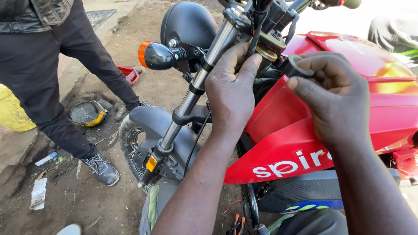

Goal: Securing and insulating electrical wire connections on a motorcycle using electrical tape and scissors.

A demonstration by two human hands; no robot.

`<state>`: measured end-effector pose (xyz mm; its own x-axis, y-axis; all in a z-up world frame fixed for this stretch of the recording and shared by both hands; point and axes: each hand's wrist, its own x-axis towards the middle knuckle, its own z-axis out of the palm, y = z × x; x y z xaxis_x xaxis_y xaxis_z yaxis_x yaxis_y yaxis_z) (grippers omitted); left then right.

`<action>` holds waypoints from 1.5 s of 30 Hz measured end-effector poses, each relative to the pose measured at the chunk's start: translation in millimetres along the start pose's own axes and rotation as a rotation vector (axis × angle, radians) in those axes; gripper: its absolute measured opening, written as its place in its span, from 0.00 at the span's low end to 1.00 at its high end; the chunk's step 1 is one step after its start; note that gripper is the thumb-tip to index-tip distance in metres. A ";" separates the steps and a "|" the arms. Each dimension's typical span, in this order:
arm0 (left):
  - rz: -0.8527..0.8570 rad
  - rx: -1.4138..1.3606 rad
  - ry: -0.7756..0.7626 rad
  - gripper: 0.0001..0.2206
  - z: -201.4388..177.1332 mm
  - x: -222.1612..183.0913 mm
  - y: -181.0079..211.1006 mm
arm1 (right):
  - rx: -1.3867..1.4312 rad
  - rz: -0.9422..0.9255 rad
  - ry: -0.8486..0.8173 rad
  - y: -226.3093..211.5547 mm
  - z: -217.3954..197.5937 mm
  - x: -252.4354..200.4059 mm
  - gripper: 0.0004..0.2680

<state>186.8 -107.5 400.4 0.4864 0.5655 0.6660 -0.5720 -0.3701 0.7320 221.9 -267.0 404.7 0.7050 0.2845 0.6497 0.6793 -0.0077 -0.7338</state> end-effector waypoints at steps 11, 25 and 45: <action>-0.213 -0.280 -0.115 0.15 -10.6 0.7 -13.9 | 0.144 0.045 0.048 -7.8 40.8 19.2 0.10; -0.345 -0.646 -0.274 0.18 -16.8 5.3 -26.4 | 0.323 0.080 0.084 -4.4 47.1 29.6 0.14; -0.299 -0.695 0.019 0.13 19.0 -3.8 -46.2 | 0.326 -0.027 0.094 -9.9 50.2 12.4 0.16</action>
<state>223.9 -106.5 366.8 0.6786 0.5836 0.4461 -0.7052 0.3475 0.6180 213.7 -215.3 410.1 0.7137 0.1903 0.6741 0.6080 0.3095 -0.7311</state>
